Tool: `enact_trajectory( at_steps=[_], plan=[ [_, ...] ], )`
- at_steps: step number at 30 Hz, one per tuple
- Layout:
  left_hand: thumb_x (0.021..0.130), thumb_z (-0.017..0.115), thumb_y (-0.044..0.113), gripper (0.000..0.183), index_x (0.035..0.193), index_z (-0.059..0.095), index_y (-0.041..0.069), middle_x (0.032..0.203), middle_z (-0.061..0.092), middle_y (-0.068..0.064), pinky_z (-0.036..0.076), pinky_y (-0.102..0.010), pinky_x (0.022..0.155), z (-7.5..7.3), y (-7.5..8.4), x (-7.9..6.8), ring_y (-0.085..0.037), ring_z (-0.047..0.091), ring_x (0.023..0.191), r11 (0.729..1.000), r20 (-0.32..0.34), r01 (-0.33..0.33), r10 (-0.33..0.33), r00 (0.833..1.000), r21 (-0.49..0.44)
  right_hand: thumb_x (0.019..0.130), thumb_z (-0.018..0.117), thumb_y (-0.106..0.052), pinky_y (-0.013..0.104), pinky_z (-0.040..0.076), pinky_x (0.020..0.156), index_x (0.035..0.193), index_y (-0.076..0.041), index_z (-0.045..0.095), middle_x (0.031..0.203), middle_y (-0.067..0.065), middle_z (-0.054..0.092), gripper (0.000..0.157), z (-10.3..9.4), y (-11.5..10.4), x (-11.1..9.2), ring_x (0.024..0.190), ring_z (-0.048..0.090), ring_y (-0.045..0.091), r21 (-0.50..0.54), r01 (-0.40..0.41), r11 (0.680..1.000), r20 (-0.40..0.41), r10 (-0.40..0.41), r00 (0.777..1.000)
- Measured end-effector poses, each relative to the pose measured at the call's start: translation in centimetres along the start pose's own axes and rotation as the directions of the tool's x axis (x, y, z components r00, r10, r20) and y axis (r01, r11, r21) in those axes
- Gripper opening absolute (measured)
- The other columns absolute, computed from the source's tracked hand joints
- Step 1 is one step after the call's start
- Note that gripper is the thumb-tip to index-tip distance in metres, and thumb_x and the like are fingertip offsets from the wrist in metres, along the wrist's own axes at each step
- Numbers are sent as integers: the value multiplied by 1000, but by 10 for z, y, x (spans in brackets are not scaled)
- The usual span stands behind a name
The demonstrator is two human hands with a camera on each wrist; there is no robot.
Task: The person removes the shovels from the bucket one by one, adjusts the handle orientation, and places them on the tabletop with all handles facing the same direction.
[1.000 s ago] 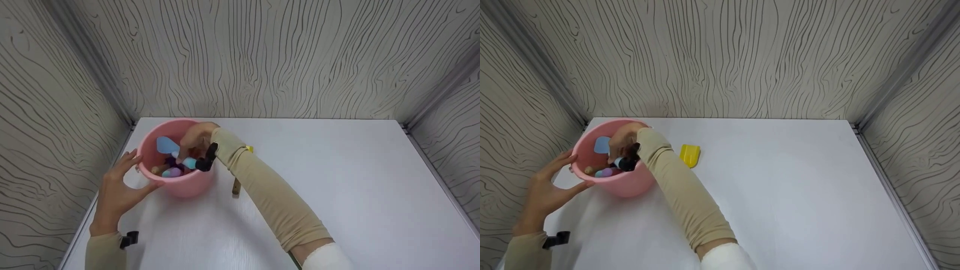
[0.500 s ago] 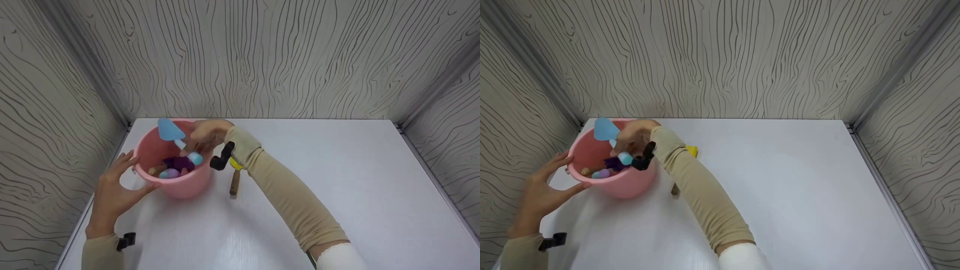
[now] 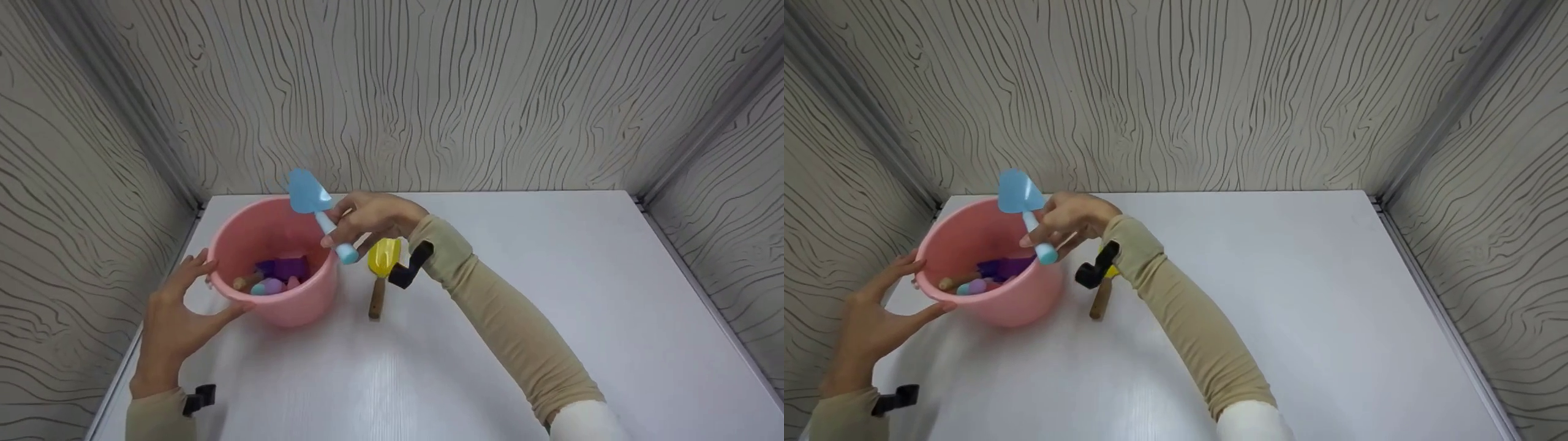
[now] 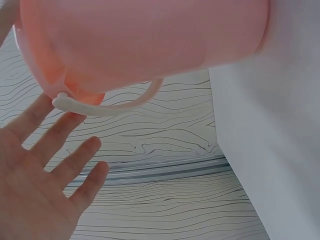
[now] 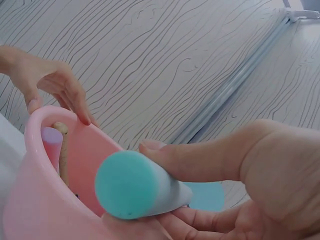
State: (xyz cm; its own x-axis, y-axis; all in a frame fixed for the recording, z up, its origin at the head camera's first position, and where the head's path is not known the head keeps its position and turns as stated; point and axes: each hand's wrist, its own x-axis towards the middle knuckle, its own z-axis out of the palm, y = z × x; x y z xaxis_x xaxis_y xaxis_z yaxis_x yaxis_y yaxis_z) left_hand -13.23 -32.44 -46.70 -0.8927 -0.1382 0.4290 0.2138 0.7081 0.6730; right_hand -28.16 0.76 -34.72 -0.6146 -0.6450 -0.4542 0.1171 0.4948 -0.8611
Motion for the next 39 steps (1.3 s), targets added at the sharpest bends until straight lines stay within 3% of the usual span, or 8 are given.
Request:
enact_trajectory(
  at_steps=[8, 14, 21, 26, 39],
  plan=[
    [60, 107, 35, 86, 136, 73, 12, 156, 59, -11, 33, -80, 116, -3, 1, -1, -46, 45, 152, 1000, 0, 19, -19, 1000, 11, 90, 86, -23, 46, 67, 83, 132, -3, 55, 114, 12, 69, 56, -8, 17, -22, 98, 70, 25, -28, 65, 997, -55, -67, 996],
    [62, 107, 37, 86, 137, 72, 13, 158, 58, -11, 33, -81, 115, -4, 4, 0, -46, 44, 153, 999, 13, 25, -25, 1000, 20, 89, 87, -19, 42, 68, 75, 120, -3, 59, 103, 8, 65, 44, -12, 37, -35, 89, 70, 22, 47, 96, 994, -99, -91, 991],
    [60, 108, 31, 92, 142, 70, 16, 155, 60, -12, 38, -76, 115, -1, -1, 0, -45, 51, 148, 1000, -14, -22, 22, 1000, 2, 88, 86, -18, 40, 67, 71, 118, -3, 61, 106, 10, 67, 42, -16, 70, -46, 92, 72, 22, 94, 139, 986, -166, -122, 978],
    [58, 108, 27, 103, 151, 63, 16, 153, 62, -13, 43, -72, 113, 1, -5, -3, -44, 55, 145, 999, -41, -50, 51, 998, 9, 88, 87, -20, 42, 67, 73, 122, -3, 59, 112, 11, 66, 47, -17, 97, -51, 96, 72, 24, 137, 130, 982, -228, -97, 969],
    [58, 108, 31, 102, 150, 64, 20, 155, 61, -12, 39, -75, 115, -1, 2, -3, -47, 52, 146, 999, -30, -25, 25, 999, 20, 90, 88, -23, 41, 67, 78, 130, 1, 57, 112, 13, 71, 56, -8, 161, -43, 96, 71, 24, 255, 73, 964, -341, 18, 940]
  ],
)
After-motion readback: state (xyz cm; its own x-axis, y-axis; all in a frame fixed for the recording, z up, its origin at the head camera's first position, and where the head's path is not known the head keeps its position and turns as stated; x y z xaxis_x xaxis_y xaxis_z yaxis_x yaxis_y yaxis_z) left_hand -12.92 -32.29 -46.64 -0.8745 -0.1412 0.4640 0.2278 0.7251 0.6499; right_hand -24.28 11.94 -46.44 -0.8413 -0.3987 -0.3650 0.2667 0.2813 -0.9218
